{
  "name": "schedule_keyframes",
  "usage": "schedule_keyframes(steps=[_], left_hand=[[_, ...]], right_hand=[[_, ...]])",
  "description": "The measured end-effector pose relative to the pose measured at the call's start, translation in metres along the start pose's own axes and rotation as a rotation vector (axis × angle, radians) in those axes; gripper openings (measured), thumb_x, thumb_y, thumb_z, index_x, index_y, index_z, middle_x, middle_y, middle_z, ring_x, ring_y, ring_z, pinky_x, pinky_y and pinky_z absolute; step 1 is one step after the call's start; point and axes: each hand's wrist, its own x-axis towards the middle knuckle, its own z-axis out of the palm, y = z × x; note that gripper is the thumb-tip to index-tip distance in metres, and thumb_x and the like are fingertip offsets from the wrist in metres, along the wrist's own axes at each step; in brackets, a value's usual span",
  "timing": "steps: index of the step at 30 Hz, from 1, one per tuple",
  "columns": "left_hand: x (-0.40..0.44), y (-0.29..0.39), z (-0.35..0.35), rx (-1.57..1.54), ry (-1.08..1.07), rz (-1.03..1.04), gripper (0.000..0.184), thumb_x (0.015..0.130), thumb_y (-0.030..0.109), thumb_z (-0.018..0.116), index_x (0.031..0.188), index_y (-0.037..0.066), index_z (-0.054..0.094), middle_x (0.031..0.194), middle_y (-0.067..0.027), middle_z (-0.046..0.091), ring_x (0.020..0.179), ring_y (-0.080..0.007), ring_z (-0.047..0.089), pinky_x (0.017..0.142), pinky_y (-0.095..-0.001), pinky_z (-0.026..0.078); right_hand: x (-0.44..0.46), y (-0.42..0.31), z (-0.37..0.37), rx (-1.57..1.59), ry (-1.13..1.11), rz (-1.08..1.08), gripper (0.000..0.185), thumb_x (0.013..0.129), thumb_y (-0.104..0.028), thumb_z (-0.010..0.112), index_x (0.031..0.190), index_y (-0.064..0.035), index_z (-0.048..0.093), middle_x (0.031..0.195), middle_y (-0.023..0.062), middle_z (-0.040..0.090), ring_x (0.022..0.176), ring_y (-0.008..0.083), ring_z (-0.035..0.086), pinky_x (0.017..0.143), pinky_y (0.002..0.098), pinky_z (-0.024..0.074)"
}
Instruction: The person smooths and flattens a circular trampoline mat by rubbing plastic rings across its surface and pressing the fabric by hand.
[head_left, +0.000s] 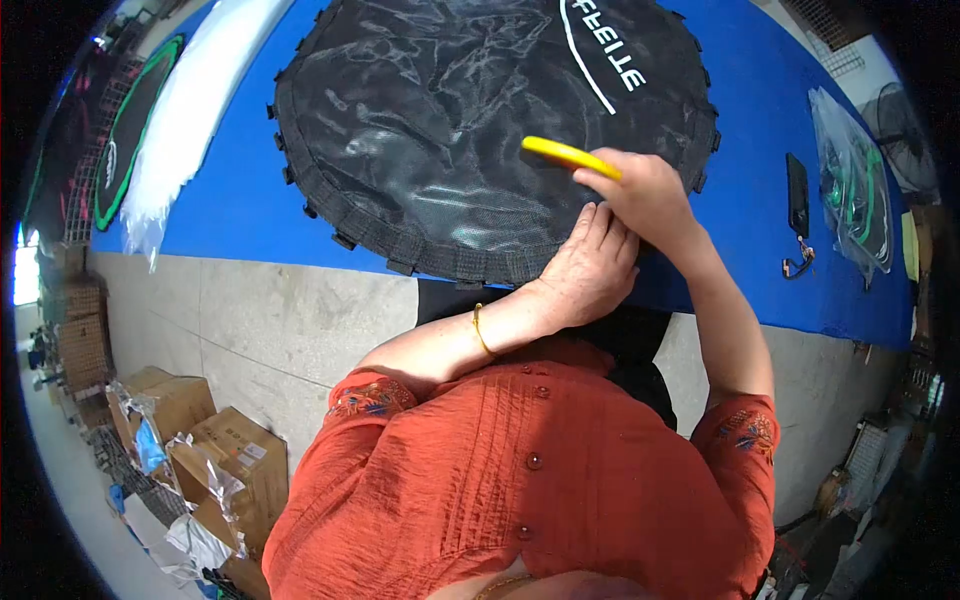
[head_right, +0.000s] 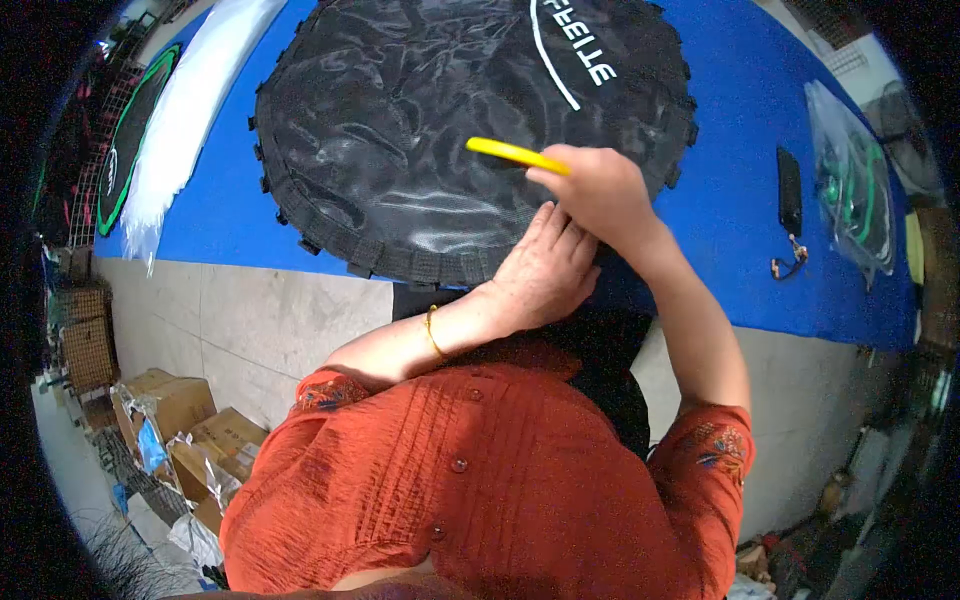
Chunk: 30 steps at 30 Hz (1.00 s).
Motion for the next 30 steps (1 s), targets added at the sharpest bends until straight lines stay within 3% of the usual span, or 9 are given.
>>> schedule_keyframes(steps=[4,6,9,13,19,22,25,30], left_hand=[[0.001,-0.002,0.011,-0.065,0.063,0.027,0.061,0.095,0.031,0.072,0.14,-0.008,0.062,0.141,-0.0296,0.06,0.136,-0.0486,0.054,0.123,-0.0607,0.038],[0.003,-0.002,0.014,-0.092,-0.018,0.004,0.061,0.1,0.028,0.066,0.149,-0.006,0.053,0.146,-0.029,0.058,0.143,-0.0478,0.05,0.124,-0.0603,0.037],[0.003,-0.002,0.004,0.054,-0.039,0.057,0.06,0.102,0.027,0.062,0.152,-0.005,0.051,0.148,-0.0284,0.057,0.145,-0.0473,0.049,0.125,-0.0602,0.037],[-0.001,-0.002,0.002,0.13,0.003,0.088,0.06,0.101,0.03,0.065,0.148,-0.006,0.055,0.147,-0.0275,0.058,0.142,-0.0469,0.052,0.125,-0.062,0.036],[-0.016,-0.003,-0.031,-0.171,0.039,-0.099,0.053,0.095,0.029,0.075,0.135,-0.004,0.065,0.141,-0.026,0.062,0.14,-0.042,0.055,0.125,-0.062,0.034],[-0.035,-0.02,-0.072,-0.019,0.049,-0.135,0.048,0.095,0.028,0.076,0.13,-0.003,0.067,0.139,-0.0246,0.064,0.14,-0.0402,0.056,0.126,-0.0604,0.034],[-0.047,-0.051,-0.089,0.147,0.145,-0.31,0.045,0.098,0.029,0.074,0.13,-0.002,0.067,0.141,-0.0237,0.065,0.138,-0.0403,0.057,0.125,-0.0605,0.035],[-0.058,-0.09,-0.088,0.212,0.154,-0.457,0.061,0.1,0.037,0.071,0.145,-0.003,0.061,0.153,-0.0258,0.058,0.147,-0.0436,0.05,0.126,-0.0625,0.033]], right_hand=[[-0.003,-0.022,0.007,0.051,-0.023,-0.098,0.027,0.097,-0.044,0.077,0.101,-0.0169,0.079,0.081,0.0121,0.076,0.075,0.0375,0.075,0.068,0.0488,0.06],[-0.001,-0.026,0.008,0.06,-0.037,-0.129,0.027,0.097,-0.044,0.076,0.101,-0.017,0.078,0.08,0.012,0.075,0.075,0.0376,0.075,0.067,0.0489,0.0599],[0.007,-0.031,0.005,-0.017,-0.134,0.0,0.025,0.098,-0.036,0.077,0.108,-0.014,0.08,0.088,0.0143,0.077,0.083,0.0386,0.074,0.072,0.0469,0.0582],[0.022,-0.023,0.013,-0.015,-0.042,0.083,0.03,0.099,-0.04,0.077,0.114,-0.0145,0.08,0.09,0.017,0.076,0.086,0.0405,0.074,0.076,0.0471,0.0582],[0.037,-0.014,0.016,0.047,0.042,0.078,0.031,0.103,-0.043,0.072,0.113,-0.0144,0.078,0.09,0.0191,0.076,0.087,0.0427,0.075,0.075,0.0527,0.0585],[0.039,-0.028,0.015,0.163,-0.005,0.044,0.031,0.104,-0.041,0.07,0.115,-0.0135,0.078,0.09,0.0205,0.075,0.088,0.0445,0.074,0.075,0.0539,0.0578],[0.048,-0.048,0.024,0.257,-0.017,0.031,0.03,0.105,-0.04,0.069,0.115,-0.0123,0.077,0.091,0.0217,0.074,0.089,0.046,0.073,0.075,0.0547,0.0573],[0.063,-0.063,0.042,0.313,-0.063,0.017,0.03,0.106,-0.038,0.068,0.116,-0.0116,0.075,0.094,0.0218,0.075,0.092,0.0455,0.073,0.076,0.0546,0.057]])
